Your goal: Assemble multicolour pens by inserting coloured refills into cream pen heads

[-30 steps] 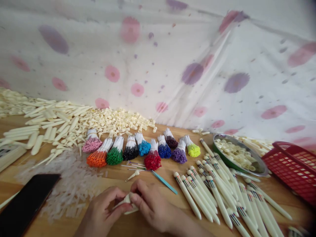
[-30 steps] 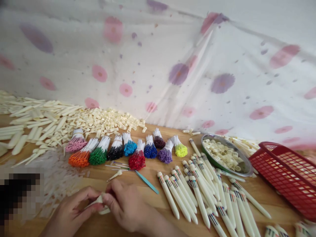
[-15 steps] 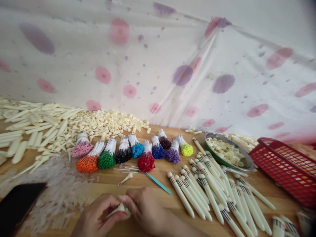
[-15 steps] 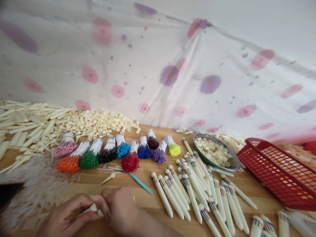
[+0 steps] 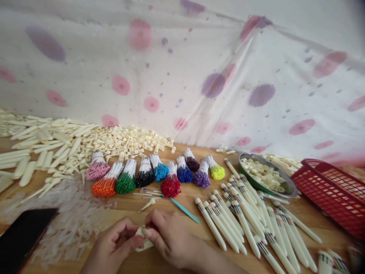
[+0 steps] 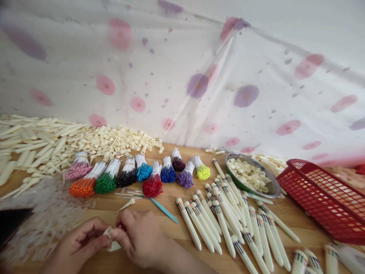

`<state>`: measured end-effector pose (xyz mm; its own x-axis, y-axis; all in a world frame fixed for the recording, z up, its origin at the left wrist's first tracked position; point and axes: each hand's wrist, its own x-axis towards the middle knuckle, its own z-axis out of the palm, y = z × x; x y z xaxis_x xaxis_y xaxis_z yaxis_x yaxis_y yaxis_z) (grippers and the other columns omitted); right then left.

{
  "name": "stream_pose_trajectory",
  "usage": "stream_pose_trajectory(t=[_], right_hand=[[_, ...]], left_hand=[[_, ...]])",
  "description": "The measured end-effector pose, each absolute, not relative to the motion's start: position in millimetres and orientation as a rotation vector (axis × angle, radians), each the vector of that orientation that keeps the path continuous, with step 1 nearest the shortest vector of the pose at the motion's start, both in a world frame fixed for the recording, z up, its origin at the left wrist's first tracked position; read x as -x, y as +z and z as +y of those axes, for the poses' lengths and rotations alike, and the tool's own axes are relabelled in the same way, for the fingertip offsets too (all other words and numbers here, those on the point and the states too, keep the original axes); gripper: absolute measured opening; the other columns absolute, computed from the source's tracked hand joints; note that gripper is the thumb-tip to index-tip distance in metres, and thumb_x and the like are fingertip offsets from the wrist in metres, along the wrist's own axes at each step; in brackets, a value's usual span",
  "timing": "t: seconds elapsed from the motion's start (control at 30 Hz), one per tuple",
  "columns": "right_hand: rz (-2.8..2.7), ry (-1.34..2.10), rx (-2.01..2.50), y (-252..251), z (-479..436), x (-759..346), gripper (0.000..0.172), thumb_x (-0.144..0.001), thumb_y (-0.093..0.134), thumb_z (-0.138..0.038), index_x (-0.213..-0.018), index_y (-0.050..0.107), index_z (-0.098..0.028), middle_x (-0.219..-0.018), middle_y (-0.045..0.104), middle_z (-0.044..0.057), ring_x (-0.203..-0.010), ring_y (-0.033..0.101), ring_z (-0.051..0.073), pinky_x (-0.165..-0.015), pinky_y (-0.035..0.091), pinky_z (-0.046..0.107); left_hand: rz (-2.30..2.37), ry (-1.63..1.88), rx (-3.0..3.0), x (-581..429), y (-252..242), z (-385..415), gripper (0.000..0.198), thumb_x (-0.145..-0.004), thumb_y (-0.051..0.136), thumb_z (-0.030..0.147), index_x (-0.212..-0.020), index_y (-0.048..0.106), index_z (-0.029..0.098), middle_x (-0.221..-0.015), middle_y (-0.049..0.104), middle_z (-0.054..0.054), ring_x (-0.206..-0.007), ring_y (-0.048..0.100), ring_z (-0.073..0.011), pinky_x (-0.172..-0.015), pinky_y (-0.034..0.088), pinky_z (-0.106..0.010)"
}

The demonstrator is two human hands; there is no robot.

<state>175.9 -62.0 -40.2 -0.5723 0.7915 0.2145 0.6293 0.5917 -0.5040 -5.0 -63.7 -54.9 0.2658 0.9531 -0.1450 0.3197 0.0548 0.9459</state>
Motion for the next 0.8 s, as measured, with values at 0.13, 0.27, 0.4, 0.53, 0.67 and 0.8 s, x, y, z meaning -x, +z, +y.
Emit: stream_pose_trajectory(t=[0.13, 0.27, 0.4, 0.53, 0.67, 0.8], right_hand=[[-2.506, 0.380, 1.025, -38, -62, -176, 0.028, -0.094, 0.022, -0.032, -0.082, 0.044, -0.020, -0.073, 0.058, 0.001, -0.058, 0.050, 0.013, -0.053, 0.030, 0.022], [-2.426, 0.521, 1.123, -43, -66, -169, 0.025, -0.092, 0.023, -0.029, -0.076, 0.039, -0.021, -0.064, 0.053, -0.001, -0.053, 0.046, 0.012, -0.050, 0.030, 0.021], [-2.279, 0.775, 1.229, -43, -68, -167, 0.026, -0.093, 0.022, -0.032, -0.074, 0.037, -0.022, -0.062, 0.050, -0.002, -0.053, 0.045, 0.011, -0.050, 0.031, 0.018], [-2.215, 0.909, 1.234, -42, -66, -168, 0.029, -0.094, 0.022, -0.035, -0.073, 0.036, -0.021, -0.065, 0.049, -0.001, -0.056, 0.046, 0.011, -0.053, 0.034, 0.018], [-2.230, 0.888, 1.240, -45, -65, -168, 0.032, -0.095, 0.021, -0.035, -0.075, 0.040, -0.021, -0.066, 0.053, 0.000, -0.058, 0.049, 0.011, -0.054, 0.035, 0.018], [-2.286, 0.683, 1.502, -48, -58, -173, 0.032, -0.097, 0.024, -0.032, -0.080, 0.048, -0.020, -0.068, 0.061, 0.001, -0.057, 0.054, 0.011, -0.052, 0.034, 0.019]], left_hand=[[1.142, 0.626, -1.346, 3, -53, -62, 0.029, -0.069, 0.062, 0.046, -0.061, 0.055, 0.019, -0.049, 0.061, 0.003, -0.043, 0.047, -0.0102, -0.043, 0.035, -0.019], [1.109, 0.633, -1.456, 3, -55, -64, 0.025, -0.074, 0.058, 0.042, -0.063, 0.054, 0.020, -0.052, 0.061, 0.003, -0.051, 0.055, -0.0122, -0.050, 0.042, -0.020], [1.198, 0.683, -1.778, 7, -58, -68, 0.021, -0.082, 0.051, 0.036, -0.068, 0.057, 0.022, -0.060, 0.063, 0.003, -0.057, 0.061, -0.0128, -0.052, 0.046, -0.019], [1.138, 0.910, -2.228, 10, -60, -69, 0.008, -0.083, 0.054, 0.027, -0.079, 0.060, 0.024, -0.068, 0.066, 0.003, -0.062, 0.063, -0.0117, -0.059, 0.047, -0.017], [1.043, 1.034, -2.464, 7, -55, -66, 0.010, -0.085, 0.052, 0.020, -0.079, 0.059, 0.022, -0.065, 0.064, 0.002, -0.060, 0.062, -0.0118, -0.058, 0.047, -0.018], [1.068, 1.130, -2.604, 0, -51, -62, 0.012, -0.088, 0.049, 0.024, -0.085, 0.060, 0.021, -0.066, 0.067, 0.000, -0.060, 0.063, -0.0140, -0.058, 0.049, -0.021]])
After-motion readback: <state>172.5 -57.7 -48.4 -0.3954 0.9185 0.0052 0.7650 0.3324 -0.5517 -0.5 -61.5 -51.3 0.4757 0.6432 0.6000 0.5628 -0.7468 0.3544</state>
